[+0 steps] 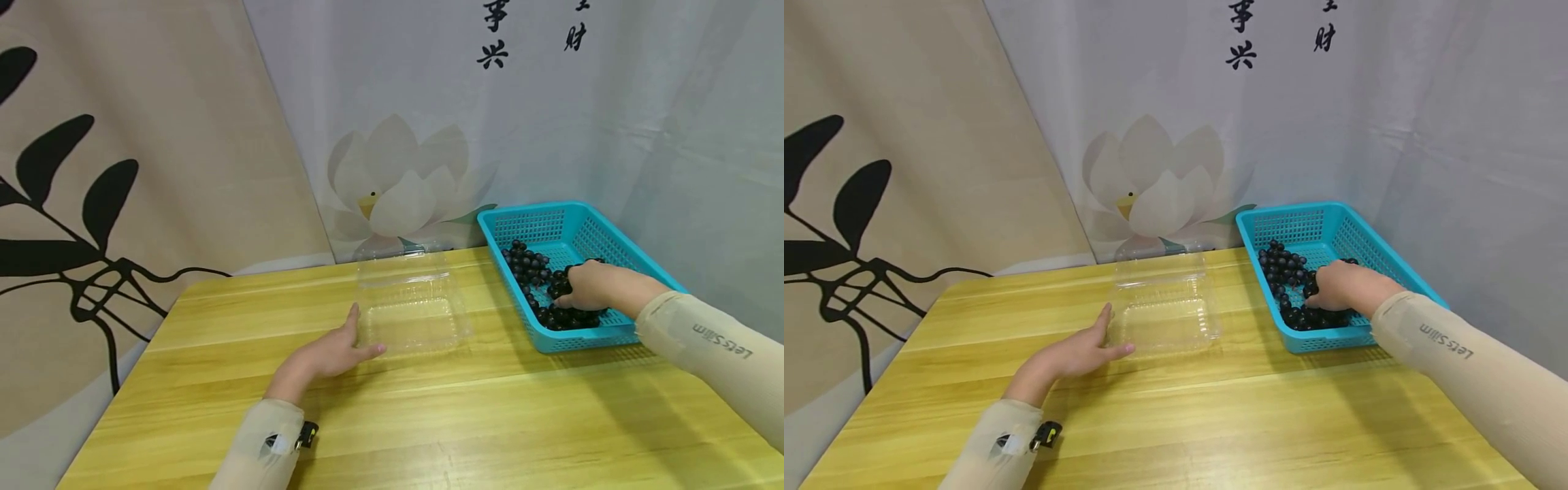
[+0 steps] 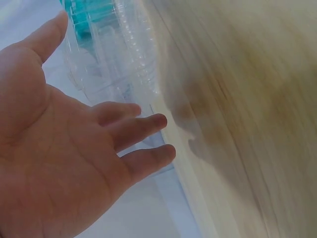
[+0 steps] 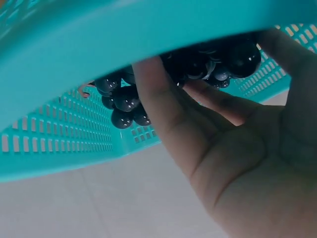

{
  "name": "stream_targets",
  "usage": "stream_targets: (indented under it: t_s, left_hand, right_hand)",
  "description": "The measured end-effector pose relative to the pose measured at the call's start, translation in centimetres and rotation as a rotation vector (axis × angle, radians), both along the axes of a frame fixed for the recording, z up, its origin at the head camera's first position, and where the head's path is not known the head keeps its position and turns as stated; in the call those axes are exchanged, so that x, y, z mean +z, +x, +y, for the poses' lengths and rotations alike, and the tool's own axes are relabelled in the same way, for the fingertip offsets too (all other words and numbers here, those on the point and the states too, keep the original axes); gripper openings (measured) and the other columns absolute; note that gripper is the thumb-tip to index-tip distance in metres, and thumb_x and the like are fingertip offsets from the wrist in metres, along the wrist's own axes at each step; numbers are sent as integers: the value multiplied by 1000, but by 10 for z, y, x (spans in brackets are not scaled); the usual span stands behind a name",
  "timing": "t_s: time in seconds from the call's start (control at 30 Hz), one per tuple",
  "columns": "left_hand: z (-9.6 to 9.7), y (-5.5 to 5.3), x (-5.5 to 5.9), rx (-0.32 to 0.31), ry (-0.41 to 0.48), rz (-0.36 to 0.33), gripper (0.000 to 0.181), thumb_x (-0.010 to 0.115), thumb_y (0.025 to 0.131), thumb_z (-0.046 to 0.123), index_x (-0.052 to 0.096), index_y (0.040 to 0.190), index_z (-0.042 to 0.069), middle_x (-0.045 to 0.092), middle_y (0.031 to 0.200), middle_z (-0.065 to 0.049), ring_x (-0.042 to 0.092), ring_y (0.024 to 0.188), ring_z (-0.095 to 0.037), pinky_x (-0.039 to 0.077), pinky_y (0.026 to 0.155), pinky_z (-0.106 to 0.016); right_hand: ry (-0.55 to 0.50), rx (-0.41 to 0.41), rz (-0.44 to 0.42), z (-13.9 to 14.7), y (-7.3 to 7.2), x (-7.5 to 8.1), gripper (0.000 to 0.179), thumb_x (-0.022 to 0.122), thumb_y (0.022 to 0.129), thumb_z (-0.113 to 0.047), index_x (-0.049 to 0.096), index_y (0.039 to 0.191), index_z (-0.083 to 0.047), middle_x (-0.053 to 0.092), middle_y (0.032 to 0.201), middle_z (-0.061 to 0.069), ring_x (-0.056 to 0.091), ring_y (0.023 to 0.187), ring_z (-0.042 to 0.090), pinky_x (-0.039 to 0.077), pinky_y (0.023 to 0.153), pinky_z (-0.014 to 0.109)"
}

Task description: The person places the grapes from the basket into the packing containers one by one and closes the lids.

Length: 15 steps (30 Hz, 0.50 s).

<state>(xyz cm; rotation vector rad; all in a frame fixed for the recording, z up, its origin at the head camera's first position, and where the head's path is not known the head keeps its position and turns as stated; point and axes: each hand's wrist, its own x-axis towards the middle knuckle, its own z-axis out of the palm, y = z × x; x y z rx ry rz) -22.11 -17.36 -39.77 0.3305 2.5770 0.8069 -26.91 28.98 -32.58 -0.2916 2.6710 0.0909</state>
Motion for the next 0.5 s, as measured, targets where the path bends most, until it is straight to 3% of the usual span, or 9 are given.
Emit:
stream_targets:
  t_s: [0.33, 0.5]
  left_hand:
    - [0, -1, 3, -7, 16, -39, 117, 60, 103, 62, -23, 167, 8, 22, 171, -32, 27, 161, -46, 22, 135, -58]
    - [0, 0, 5, -5, 4, -49, 117, 59, 103, 62, -22, 167, 7, 26, 170, -33, 30, 160, -46, 25, 134, -58]
  right_hand:
    - [-36, 30, -11, 2, -4, -5, 38, 59, 109, -39, 65, 85, -10, 42, 60, -6, 42, 55, 10, 47, 68, 32]
    - [-30, 15, -28, 1, -7, -4, 38, 60, 108, -38, 69, 98, -2, 50, 67, -2, 44, 57, 10, 47, 68, 34]
